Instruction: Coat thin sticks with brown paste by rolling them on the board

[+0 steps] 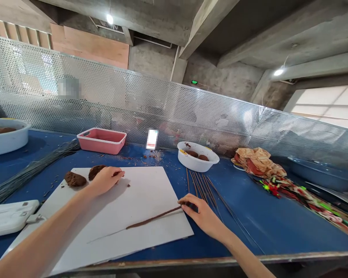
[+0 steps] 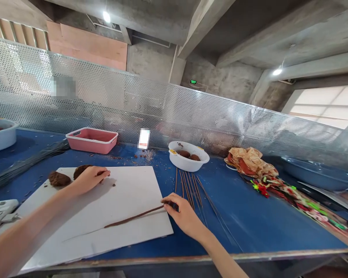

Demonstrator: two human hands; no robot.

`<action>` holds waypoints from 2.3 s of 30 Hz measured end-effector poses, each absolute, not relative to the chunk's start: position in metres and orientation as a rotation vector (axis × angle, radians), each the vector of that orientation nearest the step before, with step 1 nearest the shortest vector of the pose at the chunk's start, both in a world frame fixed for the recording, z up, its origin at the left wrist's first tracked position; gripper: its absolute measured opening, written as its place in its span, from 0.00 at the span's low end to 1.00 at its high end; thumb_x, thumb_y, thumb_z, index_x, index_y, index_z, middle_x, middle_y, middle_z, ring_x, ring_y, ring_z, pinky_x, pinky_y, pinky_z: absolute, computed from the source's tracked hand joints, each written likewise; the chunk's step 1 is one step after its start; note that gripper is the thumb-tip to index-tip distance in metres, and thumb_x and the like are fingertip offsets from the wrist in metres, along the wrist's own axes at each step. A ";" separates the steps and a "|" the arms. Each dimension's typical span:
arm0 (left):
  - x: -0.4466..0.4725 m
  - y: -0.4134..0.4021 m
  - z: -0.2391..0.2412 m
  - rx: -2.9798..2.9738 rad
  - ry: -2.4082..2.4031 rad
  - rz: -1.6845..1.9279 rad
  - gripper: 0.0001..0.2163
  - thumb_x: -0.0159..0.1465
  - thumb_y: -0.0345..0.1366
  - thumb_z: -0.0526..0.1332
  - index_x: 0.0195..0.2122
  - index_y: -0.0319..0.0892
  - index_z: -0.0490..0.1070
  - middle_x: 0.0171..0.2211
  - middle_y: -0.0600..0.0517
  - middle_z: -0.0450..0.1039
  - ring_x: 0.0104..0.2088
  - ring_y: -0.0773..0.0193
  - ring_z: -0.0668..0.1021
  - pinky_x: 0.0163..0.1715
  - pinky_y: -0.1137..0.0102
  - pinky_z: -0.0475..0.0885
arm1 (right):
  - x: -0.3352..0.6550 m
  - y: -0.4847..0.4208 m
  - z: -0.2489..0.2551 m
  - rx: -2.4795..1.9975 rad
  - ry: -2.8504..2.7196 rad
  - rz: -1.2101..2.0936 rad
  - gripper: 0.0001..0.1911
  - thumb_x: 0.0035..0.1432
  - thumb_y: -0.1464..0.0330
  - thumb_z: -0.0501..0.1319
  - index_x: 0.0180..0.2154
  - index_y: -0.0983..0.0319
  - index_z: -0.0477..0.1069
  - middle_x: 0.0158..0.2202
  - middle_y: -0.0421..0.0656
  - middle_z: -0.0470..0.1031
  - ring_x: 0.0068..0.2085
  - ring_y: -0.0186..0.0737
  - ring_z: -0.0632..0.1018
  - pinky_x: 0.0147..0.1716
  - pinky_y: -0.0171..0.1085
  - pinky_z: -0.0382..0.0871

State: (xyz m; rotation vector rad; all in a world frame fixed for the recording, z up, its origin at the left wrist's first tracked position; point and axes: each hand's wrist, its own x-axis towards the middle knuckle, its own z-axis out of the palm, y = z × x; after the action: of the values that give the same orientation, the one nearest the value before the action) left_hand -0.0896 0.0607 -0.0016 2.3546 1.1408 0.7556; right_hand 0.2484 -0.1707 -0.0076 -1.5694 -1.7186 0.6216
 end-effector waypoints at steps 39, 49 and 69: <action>-0.087 0.062 -0.006 2.063 1.089 0.768 0.17 0.62 0.51 0.61 0.28 0.42 0.76 0.19 0.54 0.73 0.20 0.63 0.71 0.25 0.69 0.63 | 0.211 -0.213 0.028 -1.700 -1.738 1.095 0.19 0.67 0.55 0.58 0.42 0.59 0.81 0.40 0.44 0.79 0.43 0.45 0.75 0.43 0.38 0.65; -0.091 0.064 0.000 2.021 1.069 0.810 0.18 0.62 0.52 0.61 0.29 0.42 0.76 0.21 0.54 0.75 0.20 0.65 0.73 0.23 0.72 0.64 | 0.214 -0.210 0.027 -1.460 -1.352 1.447 0.26 0.62 0.47 0.63 0.43 0.64 0.76 0.21 0.31 0.55 0.23 0.30 0.54 0.24 0.34 0.48; -0.097 0.066 0.009 1.939 1.078 1.007 0.17 0.62 0.52 0.61 0.27 0.43 0.76 0.17 0.56 0.71 0.20 0.65 0.73 0.24 0.72 0.65 | 0.093 -0.058 -0.007 -1.836 -1.935 0.503 0.34 0.71 0.54 0.52 0.67 0.69 0.63 0.69 0.57 0.62 0.70 0.56 0.62 0.67 0.52 0.55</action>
State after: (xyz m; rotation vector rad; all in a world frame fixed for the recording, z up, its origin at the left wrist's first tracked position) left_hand -0.0973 0.0657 0.0094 1.9393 1.0775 1.0074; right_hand 0.0935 -0.0581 -0.0067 -1.8356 -1.9350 0.5033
